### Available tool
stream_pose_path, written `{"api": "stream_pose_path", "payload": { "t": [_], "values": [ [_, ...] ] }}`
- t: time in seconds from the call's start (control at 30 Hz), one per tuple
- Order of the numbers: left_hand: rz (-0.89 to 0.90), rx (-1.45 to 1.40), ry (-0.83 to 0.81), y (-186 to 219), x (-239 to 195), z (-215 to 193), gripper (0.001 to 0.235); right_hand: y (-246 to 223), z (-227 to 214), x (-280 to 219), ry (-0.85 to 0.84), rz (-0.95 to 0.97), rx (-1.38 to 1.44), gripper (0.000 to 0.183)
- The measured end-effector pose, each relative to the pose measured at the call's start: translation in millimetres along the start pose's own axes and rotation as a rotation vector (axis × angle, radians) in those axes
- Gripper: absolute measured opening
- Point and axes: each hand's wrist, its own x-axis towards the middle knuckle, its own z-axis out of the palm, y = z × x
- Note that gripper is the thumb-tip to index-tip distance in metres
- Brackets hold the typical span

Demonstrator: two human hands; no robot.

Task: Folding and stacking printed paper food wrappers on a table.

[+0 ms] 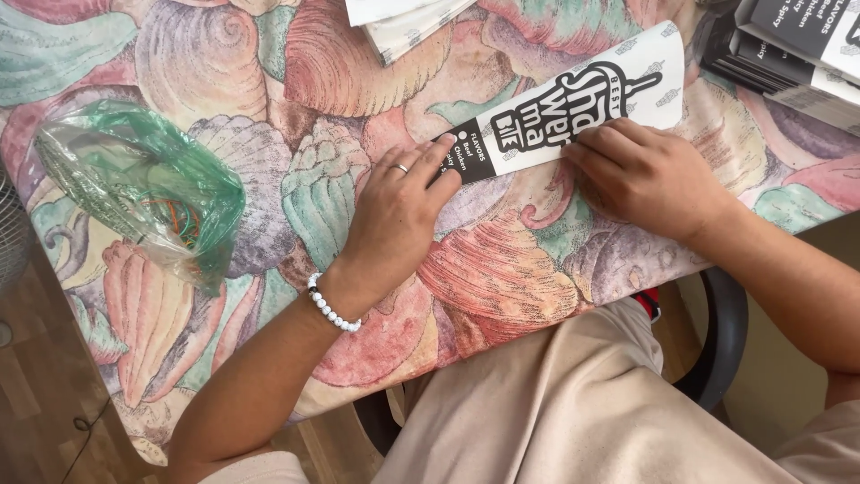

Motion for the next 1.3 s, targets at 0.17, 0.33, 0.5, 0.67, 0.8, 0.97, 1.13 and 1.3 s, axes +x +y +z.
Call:
{"api": "stream_pose_path", "payload": {
  "t": [0.17,0.33,0.5,0.67,0.8,0.97,1.13,1.3],
  "values": [
    [0.015,-0.039,-0.045,-0.4,-3.6,6.8,0.019,3.0,2.3,-0.7,0.013,-0.006,0.041,0.020],
    [0.039,-0.033,-0.026,-0.8,-1.3,5.9,0.011,15.8,6.6,-22.9,-0.031,0.048,0.113,0.026],
    [0.032,0.023,-0.127,-4.0,1.6,3.0,0.021,18.8,1.9,-31.8,-0.012,0.088,0.042,0.023],
    [0.030,0.037,-0.138,-4.9,1.7,-0.1,0.009,22.0,4.0,-32.2,-0.008,0.079,0.067,0.021],
    [0.048,0.022,-0.191,-6.4,3.8,-1.8,0.019,25.0,1.6,-28.1,-0.075,0.140,0.133,0.019],
    [0.029,0.034,-0.252,-4.2,9.4,-0.8,0.017,10.5,10.6,30.4,0.029,0.005,0.186,0.011],
    [-0.048,-0.093,-0.243,-1.1,10.6,-5.3,0.021,-12.6,21.1,94.5,0.017,-0.062,0.027,0.018],
    [-0.110,-0.128,-0.234,-3.8,10.6,2.2,0.046,-5.1,23.9,91.5,0.021,-0.025,0.118,0.013]
  ]
}}
